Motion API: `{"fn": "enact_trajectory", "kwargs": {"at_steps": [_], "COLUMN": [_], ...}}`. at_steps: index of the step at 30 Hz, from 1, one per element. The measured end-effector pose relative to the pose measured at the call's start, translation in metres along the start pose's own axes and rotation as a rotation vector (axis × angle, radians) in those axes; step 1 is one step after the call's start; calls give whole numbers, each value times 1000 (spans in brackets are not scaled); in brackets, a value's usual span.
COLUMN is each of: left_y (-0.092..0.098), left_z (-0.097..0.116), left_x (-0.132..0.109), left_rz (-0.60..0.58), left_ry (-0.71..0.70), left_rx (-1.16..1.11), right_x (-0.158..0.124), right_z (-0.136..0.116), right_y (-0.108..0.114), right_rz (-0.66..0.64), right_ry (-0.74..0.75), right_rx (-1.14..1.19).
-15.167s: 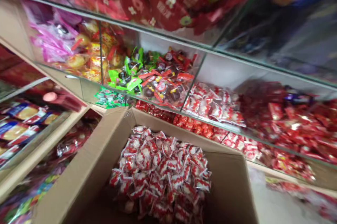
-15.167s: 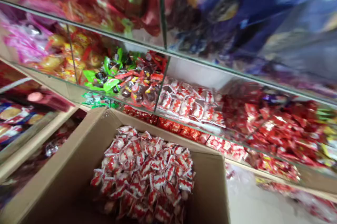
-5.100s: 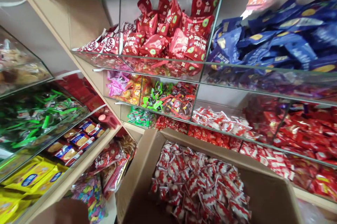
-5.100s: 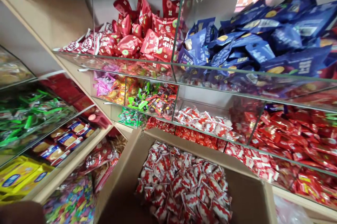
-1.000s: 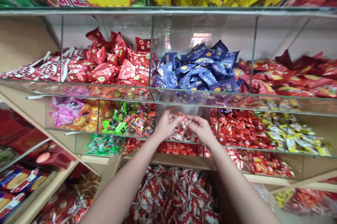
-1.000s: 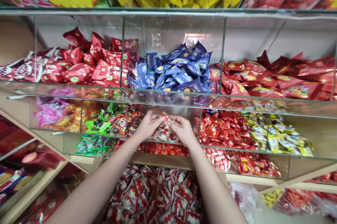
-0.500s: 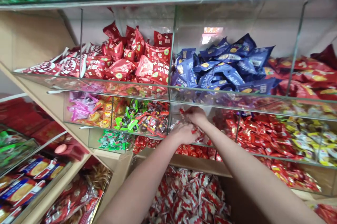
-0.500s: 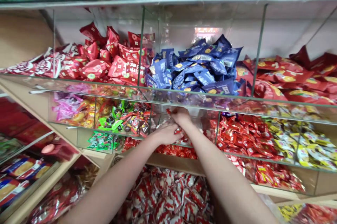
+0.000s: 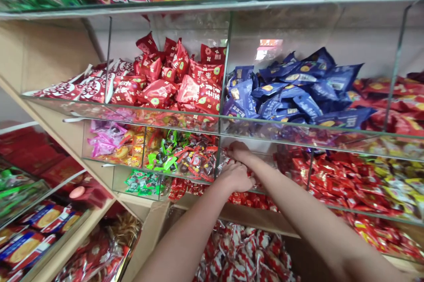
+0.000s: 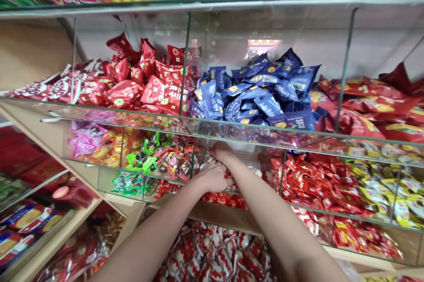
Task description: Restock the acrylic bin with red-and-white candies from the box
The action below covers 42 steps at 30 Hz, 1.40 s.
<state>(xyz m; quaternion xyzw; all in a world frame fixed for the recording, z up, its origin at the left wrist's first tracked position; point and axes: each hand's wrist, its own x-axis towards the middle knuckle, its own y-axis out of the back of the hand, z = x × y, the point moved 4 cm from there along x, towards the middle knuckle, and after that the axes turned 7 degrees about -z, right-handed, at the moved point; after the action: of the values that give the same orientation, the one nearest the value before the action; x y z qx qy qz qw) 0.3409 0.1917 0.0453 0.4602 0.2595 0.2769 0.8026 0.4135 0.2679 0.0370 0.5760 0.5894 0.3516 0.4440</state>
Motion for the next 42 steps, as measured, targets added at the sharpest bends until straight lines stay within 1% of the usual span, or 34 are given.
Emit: {"fn": "enact_trajectory", "kwargs": {"at_steps": [3,7,10,12,15,19,22,24,26,29,32,35,38,42], "left_y": [1,2,4,5,7,9,10,11,11,11,9,5,3,2], "left_z": [-1,-3,-6,-8,-10,-11,-12,-13,-13,-12,-10,-10,-11,-10], "left_x": [-1,0,3,5,8,11,11,10,9,7,9,12,13,13], "left_rz": [23,45,84,116,152,164,138,107,77,42,8,-24,-42,-55], "left_ry": [-15,-23,10,42,85,120,176,232,283,323,330,324,328,323], "left_rx": [-6,-14,-16,-17,-13,2,18,30,44,69,102,134,157,177], "right_x": [-6,-21,-36,-45,-56,-63,-64,-64,-64,-65,-64,-58,-45,-23], "right_z": [2,21,35,40,44,44,43,44,47,54,60,62,59,44], "right_y": [11,36,48,48,41,31,26,26,28,33,33,29,29,31], "right_rz": [13,72,65,28,-34,-45,-30,2,65,189,243,233,201,117], "right_ry": [26,-19,-27,-6,39,51,36,24,-2,-68,-95,-65,-11,65], "right_rx": [18,18,19,20,26,53,77,90,102,120,136,134,117,77]}}
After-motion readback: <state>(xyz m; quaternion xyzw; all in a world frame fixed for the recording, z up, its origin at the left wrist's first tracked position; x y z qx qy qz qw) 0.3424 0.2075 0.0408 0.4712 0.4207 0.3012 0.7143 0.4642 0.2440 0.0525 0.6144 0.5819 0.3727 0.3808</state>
